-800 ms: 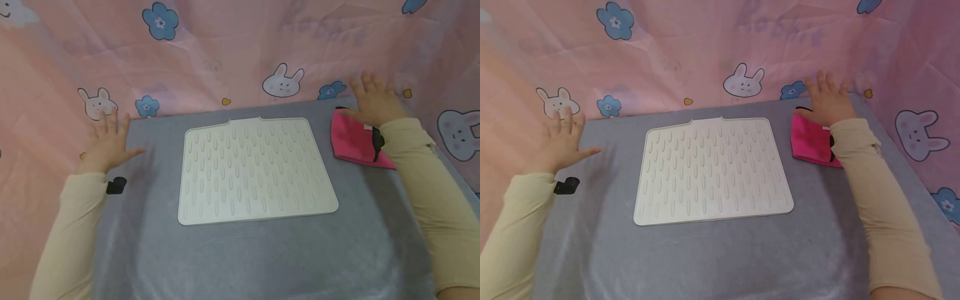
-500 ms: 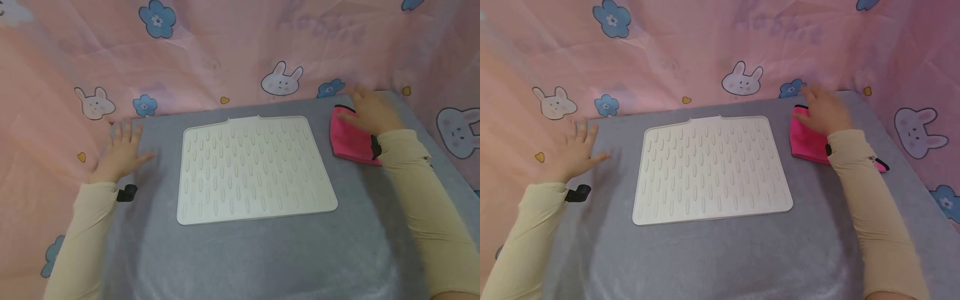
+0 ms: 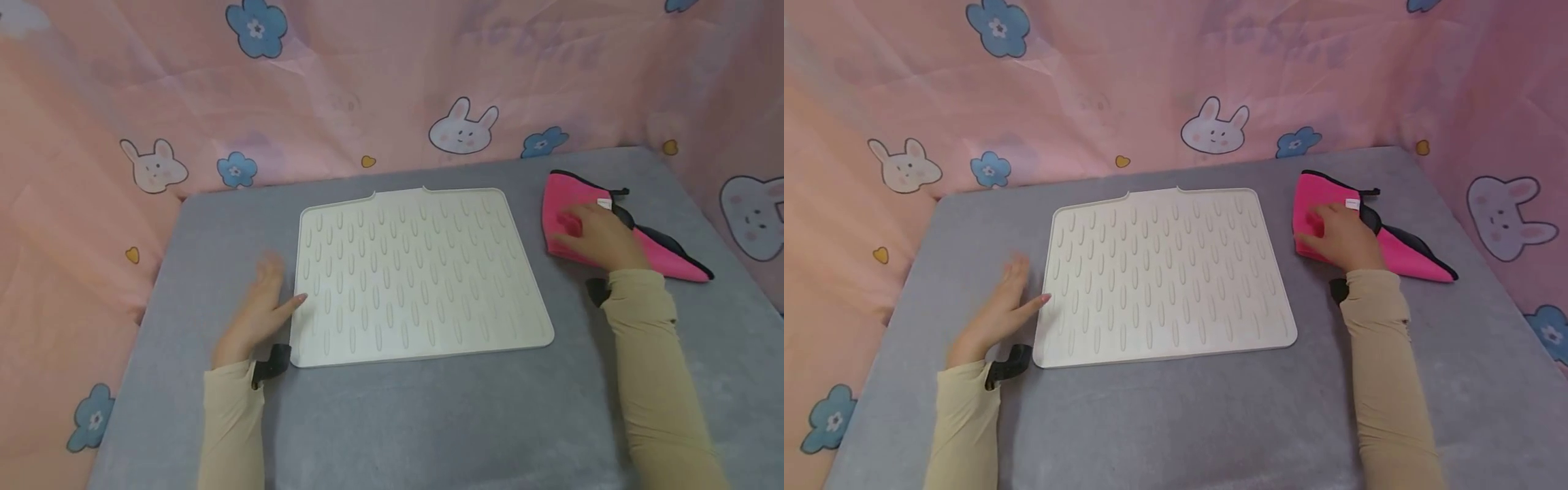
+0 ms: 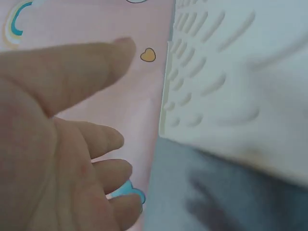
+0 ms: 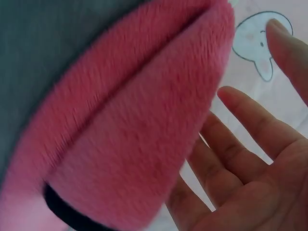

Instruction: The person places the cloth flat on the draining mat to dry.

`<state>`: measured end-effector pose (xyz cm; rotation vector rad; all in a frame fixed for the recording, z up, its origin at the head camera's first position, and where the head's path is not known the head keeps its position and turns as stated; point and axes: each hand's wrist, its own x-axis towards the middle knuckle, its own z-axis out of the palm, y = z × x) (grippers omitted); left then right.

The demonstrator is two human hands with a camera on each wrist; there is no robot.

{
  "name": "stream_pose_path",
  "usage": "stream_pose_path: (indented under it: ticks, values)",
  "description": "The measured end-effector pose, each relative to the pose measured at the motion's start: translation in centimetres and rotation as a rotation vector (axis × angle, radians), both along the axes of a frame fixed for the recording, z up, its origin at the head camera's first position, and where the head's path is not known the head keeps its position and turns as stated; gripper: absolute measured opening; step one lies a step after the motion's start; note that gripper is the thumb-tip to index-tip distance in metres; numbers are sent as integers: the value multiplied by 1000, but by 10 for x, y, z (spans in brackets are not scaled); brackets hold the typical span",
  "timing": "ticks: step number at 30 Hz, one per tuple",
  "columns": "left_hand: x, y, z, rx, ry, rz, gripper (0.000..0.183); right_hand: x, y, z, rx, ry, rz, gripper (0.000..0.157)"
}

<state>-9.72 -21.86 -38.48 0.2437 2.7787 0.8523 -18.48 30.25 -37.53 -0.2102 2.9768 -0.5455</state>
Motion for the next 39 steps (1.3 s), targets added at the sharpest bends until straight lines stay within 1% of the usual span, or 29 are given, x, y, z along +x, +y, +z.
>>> stream_pose_path:
  ticks: [4, 7, 9, 11, 15, 17, 20, 23, 28, 30, 32, 39]
  values:
    - [5, 10, -16, 42, -6, 20, 75, 5, -3, -10, -73, 13, -63, 58]
    - [7, 13, -24, 62, -33, 36, 73, 9, -6, -16, -133, 28, -102, 59]
    - [9, 13, -28, 70, -47, 38, 71, 13, -7, -20, -168, 55, -131, 57]
    - [9, 12, -31, 75, -48, 36, 71, 15, -8, -24, -189, 112, -157, 53]
    - [6, 12, -35, 63, -27, 13, 73, 18, -8, -31, -195, 260, -208, 41]
    - [3, 13, -37, 42, -20, 5, 74, 19, -7, -33, -181, 289, -228, 40]
    - [1, 14, -39, 19, -18, 4, 75, 23, -5, -32, -161, 264, -261, 42]
    - [1, 15, -40, 15, -7, 9, 75, 26, -6, -29, -140, 215, -266, 45]
    - [3, 13, -41, 21, -4, 16, 74, 27, -11, -26, -110, 103, -195, 50]
    - [3, 12, -42, 20, -7, 18, 74, 26, -12, -27, -102, 76, -171, 51]
    - [3, 11, -43, 15, -11, 20, 74, 24, -13, -28, -95, 70, -166, 51]
    - [3, 12, -45, 15, -13, 23, 74, 21, -10, -32, -96, 114, -189, 42]
